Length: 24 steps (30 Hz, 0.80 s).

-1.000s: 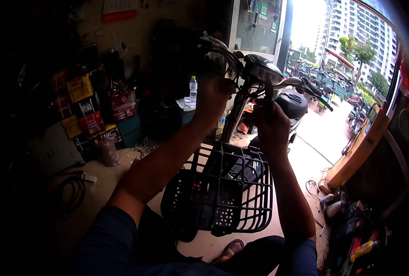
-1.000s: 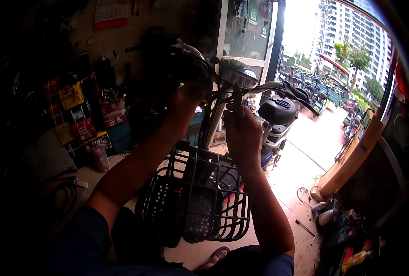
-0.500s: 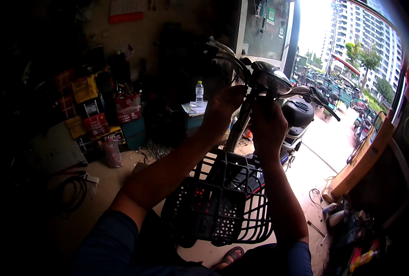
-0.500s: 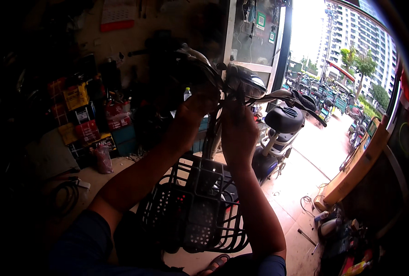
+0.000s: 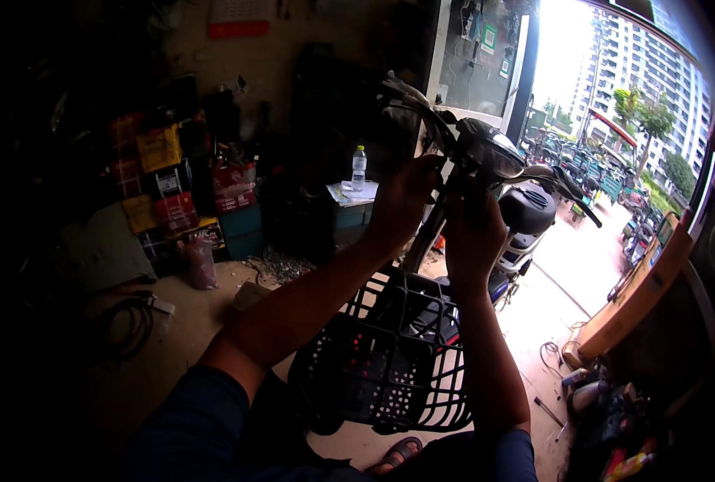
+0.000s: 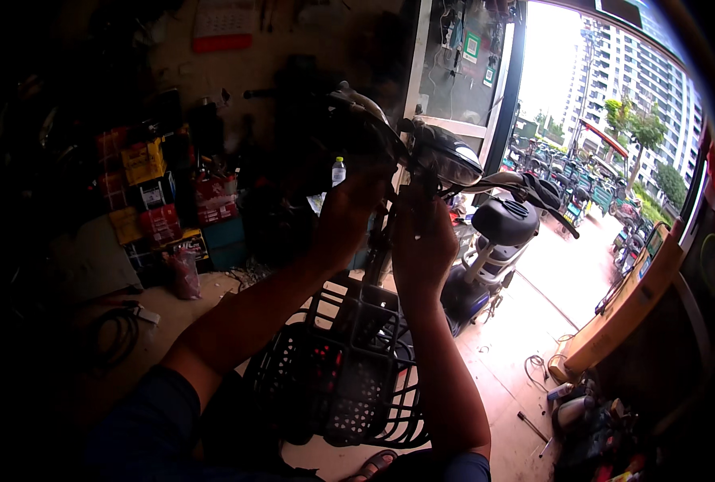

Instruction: The person unscrews a bracket from the handlebar of a scooter using a tool, holds a small plastic part, and then places a black basket onto the front frame of the scooter.

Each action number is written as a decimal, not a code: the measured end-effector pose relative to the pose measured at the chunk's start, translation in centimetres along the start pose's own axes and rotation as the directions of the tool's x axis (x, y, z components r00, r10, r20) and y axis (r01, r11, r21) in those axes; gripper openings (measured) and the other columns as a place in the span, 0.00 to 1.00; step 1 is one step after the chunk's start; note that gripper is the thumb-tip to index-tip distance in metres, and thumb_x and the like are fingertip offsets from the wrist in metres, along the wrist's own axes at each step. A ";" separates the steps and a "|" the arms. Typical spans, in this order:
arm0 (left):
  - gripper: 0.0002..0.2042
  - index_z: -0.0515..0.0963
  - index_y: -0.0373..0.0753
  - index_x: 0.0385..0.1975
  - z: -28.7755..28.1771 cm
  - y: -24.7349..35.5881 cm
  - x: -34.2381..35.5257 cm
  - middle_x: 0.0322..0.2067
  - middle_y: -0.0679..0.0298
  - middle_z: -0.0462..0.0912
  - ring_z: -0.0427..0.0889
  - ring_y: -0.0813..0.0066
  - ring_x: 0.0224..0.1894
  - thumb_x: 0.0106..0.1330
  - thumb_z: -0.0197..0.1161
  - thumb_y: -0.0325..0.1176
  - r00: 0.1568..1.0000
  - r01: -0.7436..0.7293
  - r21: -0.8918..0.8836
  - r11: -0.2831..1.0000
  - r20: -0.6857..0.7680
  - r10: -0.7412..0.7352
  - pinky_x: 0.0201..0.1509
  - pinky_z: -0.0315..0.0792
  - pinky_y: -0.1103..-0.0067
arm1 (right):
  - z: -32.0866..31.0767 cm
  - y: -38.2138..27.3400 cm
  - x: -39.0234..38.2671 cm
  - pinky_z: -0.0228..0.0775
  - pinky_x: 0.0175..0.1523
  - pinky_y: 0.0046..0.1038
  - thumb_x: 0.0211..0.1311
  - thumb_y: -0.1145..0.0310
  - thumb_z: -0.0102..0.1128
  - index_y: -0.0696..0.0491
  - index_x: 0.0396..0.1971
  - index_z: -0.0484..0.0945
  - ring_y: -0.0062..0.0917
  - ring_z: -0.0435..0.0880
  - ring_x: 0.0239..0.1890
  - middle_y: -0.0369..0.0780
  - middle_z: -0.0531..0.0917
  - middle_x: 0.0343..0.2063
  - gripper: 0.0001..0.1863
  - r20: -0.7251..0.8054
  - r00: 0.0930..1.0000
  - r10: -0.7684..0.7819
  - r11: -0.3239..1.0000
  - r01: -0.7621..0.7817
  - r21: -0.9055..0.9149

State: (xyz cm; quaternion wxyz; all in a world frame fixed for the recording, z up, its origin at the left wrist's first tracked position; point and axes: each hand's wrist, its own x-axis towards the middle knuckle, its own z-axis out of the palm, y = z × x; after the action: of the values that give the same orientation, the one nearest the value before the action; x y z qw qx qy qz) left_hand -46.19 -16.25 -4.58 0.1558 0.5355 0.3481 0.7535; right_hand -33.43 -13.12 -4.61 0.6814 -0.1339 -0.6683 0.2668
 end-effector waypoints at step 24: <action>0.08 0.85 0.34 0.42 -1.2 0.3 -1.0 0.38 0.60 0.88 0.88 0.72 0.41 0.70 0.68 0.31 0.971 -0.200 0.533 0.822 -0.004 0.239 0.45 0.80 0.75 | 0.0 -0.3 1.6 0.77 0.37 0.35 0.65 0.67 0.68 0.55 0.40 0.82 0.41 0.87 0.30 0.46 0.84 0.25 0.09 0.035 0.997 -0.073 0.974 0.079 -0.212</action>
State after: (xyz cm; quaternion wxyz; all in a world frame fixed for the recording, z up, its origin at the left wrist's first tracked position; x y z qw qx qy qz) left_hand -46.84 -17.53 -5.27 -0.0975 0.5669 0.4832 0.6600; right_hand -33.48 -12.54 -3.13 0.6639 -0.1767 -0.7067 0.1691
